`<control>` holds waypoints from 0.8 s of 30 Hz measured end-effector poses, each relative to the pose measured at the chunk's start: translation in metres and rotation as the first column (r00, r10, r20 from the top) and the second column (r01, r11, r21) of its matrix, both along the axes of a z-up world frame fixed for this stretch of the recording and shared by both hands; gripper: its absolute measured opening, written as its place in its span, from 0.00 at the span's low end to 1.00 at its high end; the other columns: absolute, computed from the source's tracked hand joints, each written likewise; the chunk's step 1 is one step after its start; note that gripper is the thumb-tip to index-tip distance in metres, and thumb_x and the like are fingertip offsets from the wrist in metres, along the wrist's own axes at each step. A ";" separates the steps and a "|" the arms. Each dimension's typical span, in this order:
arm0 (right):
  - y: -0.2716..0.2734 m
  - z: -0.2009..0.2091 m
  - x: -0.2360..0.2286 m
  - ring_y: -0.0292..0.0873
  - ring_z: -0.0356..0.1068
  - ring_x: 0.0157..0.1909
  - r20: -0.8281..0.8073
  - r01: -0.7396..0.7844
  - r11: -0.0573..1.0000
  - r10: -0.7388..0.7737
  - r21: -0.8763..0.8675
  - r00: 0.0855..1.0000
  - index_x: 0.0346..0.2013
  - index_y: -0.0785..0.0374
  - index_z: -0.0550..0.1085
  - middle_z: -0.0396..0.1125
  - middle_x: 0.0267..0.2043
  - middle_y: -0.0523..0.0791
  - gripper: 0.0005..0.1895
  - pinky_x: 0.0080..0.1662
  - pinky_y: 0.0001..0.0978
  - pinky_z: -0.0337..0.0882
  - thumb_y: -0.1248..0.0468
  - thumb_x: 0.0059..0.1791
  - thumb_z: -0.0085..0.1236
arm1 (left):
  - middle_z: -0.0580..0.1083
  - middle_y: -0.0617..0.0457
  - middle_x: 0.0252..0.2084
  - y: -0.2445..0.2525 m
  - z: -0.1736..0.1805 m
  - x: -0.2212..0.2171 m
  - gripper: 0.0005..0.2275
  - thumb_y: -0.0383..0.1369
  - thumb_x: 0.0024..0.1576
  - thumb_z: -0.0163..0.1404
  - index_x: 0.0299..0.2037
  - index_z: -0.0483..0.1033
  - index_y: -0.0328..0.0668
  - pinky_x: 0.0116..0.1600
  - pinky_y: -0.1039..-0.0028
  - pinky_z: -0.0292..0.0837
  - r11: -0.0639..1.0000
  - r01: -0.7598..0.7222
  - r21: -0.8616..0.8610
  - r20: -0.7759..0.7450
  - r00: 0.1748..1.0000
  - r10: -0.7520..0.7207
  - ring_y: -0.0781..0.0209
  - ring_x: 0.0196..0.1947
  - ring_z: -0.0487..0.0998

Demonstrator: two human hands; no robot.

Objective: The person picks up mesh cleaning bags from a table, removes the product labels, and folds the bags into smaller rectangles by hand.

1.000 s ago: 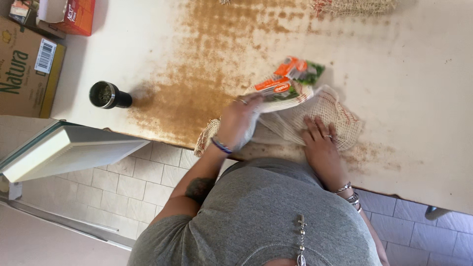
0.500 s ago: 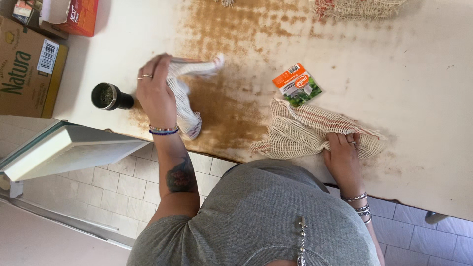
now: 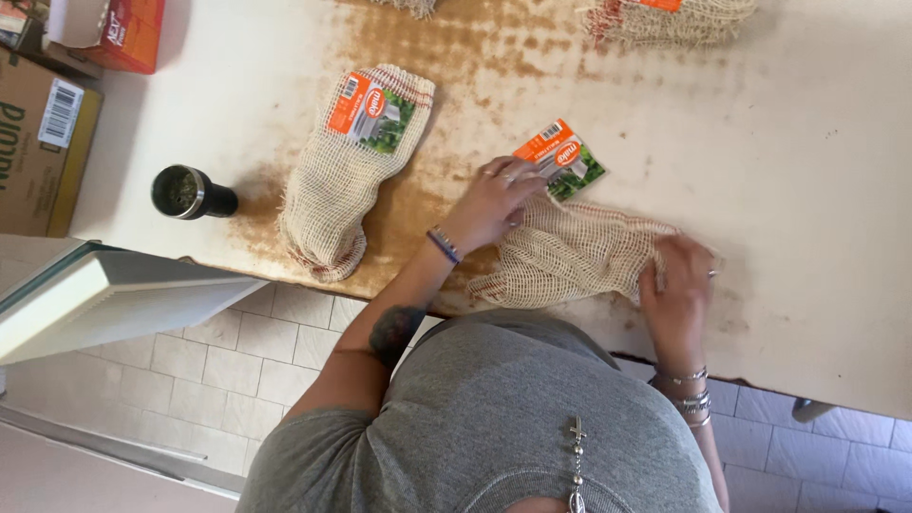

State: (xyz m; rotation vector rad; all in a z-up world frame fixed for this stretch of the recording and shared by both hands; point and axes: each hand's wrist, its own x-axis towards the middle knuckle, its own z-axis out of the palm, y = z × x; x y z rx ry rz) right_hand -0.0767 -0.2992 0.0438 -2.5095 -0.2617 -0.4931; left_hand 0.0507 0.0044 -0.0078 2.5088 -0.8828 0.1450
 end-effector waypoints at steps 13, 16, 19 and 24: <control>-0.040 -0.036 0.034 0.61 0.71 0.46 -0.248 0.136 0.985 -0.159 -0.107 0.956 0.51 0.67 0.75 0.66 0.44 0.52 0.14 0.46 0.52 0.70 0.70 0.51 0.62 | 0.68 0.47 0.49 -0.044 -0.022 0.083 0.24 0.44 0.50 0.65 0.54 0.72 0.49 0.49 0.46 0.81 0.931 -0.336 -0.143 -0.073 0.942 0.329 0.32 0.49 0.76; -0.042 -0.041 0.036 0.57 0.69 0.41 -0.206 0.162 0.985 -0.169 -0.055 0.964 0.47 0.67 0.76 0.66 0.41 0.51 0.11 0.43 0.49 0.70 0.73 0.50 0.63 | 0.71 0.47 0.47 -0.056 -0.001 0.077 0.16 0.28 0.49 0.60 0.49 0.76 0.51 0.46 0.50 0.80 0.977 -0.009 -0.215 0.040 0.999 0.018 0.33 0.48 0.74; -0.045 -0.030 0.035 0.54 0.71 0.38 -0.186 0.154 0.987 -0.143 0.045 0.972 0.44 0.67 0.77 0.67 0.39 0.50 0.10 0.40 0.46 0.69 0.74 0.49 0.66 | 0.69 0.52 0.50 -0.063 -0.002 0.076 0.14 0.37 0.43 0.68 0.34 0.76 0.53 0.52 0.47 0.71 0.993 0.122 0.006 -0.064 0.991 -0.121 0.41 0.56 0.64; -0.079 0.003 0.022 0.41 0.66 0.34 -0.050 0.218 0.960 -0.213 0.177 0.976 0.49 0.70 0.79 0.69 0.36 0.46 0.11 0.42 0.33 0.66 0.77 0.52 0.62 | 0.75 0.55 0.39 -0.057 0.057 0.070 0.13 0.23 0.55 0.58 0.33 0.63 0.50 0.58 0.64 0.65 0.874 0.368 -0.318 -0.247 0.858 -0.451 0.59 0.49 0.78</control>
